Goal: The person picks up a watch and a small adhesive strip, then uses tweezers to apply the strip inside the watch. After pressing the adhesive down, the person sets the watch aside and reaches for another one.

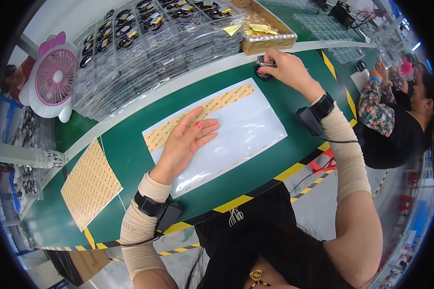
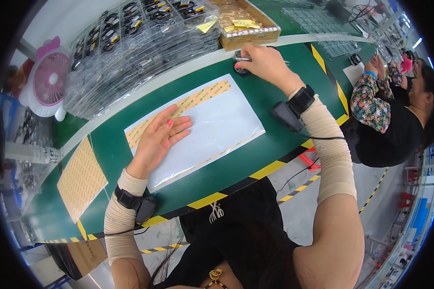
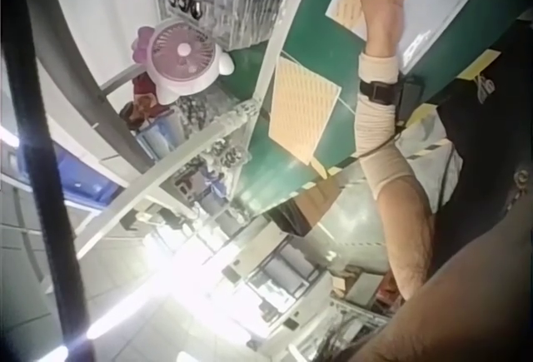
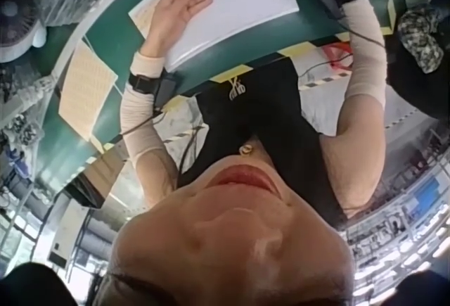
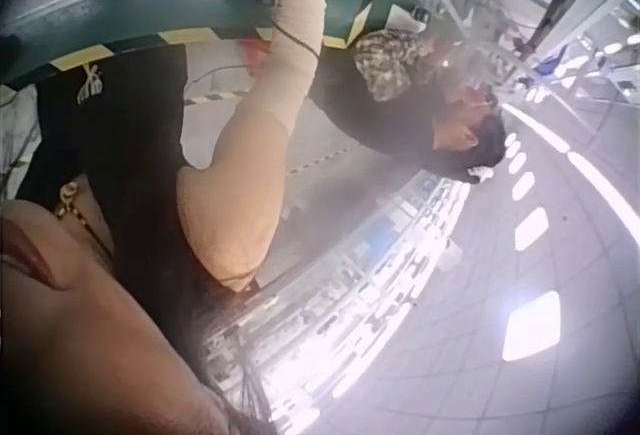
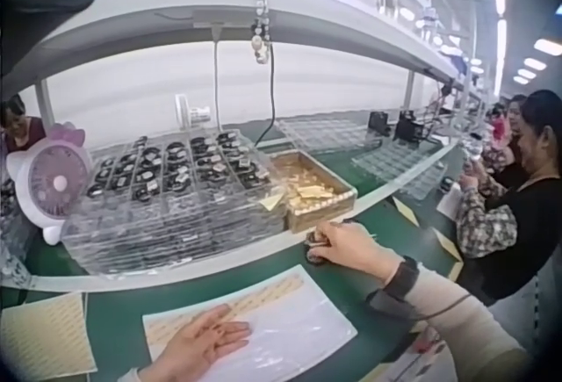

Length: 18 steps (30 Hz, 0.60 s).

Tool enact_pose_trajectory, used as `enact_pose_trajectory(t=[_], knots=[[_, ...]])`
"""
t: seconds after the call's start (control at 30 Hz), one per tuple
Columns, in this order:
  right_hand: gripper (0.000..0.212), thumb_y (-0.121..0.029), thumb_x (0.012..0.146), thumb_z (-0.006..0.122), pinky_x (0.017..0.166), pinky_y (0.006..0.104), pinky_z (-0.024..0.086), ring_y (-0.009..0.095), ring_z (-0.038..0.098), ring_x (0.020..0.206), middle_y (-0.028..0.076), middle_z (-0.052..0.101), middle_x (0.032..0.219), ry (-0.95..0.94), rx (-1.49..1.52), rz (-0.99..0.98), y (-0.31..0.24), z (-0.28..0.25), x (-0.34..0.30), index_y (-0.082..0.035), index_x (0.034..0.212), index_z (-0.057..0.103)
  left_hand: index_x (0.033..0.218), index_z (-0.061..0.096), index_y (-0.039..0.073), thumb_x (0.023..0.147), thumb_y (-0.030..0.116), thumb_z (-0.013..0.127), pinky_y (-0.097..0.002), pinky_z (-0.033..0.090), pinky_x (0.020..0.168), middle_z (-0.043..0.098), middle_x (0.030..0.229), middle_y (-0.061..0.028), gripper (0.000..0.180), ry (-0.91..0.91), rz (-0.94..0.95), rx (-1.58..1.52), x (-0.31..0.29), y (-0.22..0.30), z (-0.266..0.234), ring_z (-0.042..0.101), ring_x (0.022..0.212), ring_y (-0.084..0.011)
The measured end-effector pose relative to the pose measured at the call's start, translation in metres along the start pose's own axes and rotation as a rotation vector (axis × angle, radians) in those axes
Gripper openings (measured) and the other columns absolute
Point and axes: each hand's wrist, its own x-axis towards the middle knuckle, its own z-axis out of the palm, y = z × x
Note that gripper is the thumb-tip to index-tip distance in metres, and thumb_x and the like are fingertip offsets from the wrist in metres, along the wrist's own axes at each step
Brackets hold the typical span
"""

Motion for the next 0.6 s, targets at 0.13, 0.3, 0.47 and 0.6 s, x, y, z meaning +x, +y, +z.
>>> enact_pose_trajectory(t=[0.13, 0.3, 0.47, 0.6], knots=[[0.03, -0.029, 0.072, 0.068, 0.064, 0.0356, 0.047, 0.028, 0.06, 0.073, 0.009, 0.062, 0.08, -0.031, -0.144, 0.158, -0.016, 0.013, -0.009, -0.009, 0.088, 0.053, 0.134, 0.024, 0.001, 0.093, 0.008, 0.036, -0.0377, 0.04, 0.096, 0.046, 0.12, -0.0215, 0.043, -0.012, -0.001, -0.001, -0.001, 0.002, 0.001, 0.047, 0.113, -0.0285], [0.03, -0.031, 0.073, 0.066, 0.059, 0.0373, 0.046, 0.029, 0.061, 0.069, 0.011, 0.063, 0.073, 0.209, -0.054, 0.066, -0.004, 0.016, -0.014, -0.008, 0.085, 0.053, 0.134, 0.025, 0.001, 0.093, 0.008, 0.036, -0.0379, 0.041, 0.096, 0.046, 0.119, -0.0217, 0.043, -0.004, -0.003, 0.005, -0.001, 0.003, 0.0, 0.048, 0.113, -0.0288], [0.032, -0.033, 0.072, 0.068, 0.061, 0.0365, 0.046, 0.029, 0.061, 0.072, 0.011, 0.063, 0.076, 0.266, -0.084, 0.334, 0.024, -0.025, -0.01, -0.009, 0.088, 0.053, 0.133, 0.025, 0.001, 0.093, 0.008, 0.036, -0.0382, 0.041, 0.096, 0.046, 0.119, -0.0219, 0.042, 0.002, -0.006, 0.004, -0.002, 0.001, 0.001, 0.048, 0.112, -0.0291], [0.033, -0.031, 0.072, 0.068, 0.061, 0.037, 0.045, 0.03, 0.06, 0.072, 0.011, 0.062, 0.076, 0.22, -0.145, 0.388, 0.041, -0.015, -0.013, -0.009, 0.089, 0.052, 0.133, 0.026, 0.001, 0.093, 0.009, 0.036, -0.0383, 0.041, 0.096, 0.046, 0.119, -0.022, 0.042, -0.002, 0.002, 0.009, -0.001, 0.0, 0.001, 0.048, 0.112, -0.0292]])
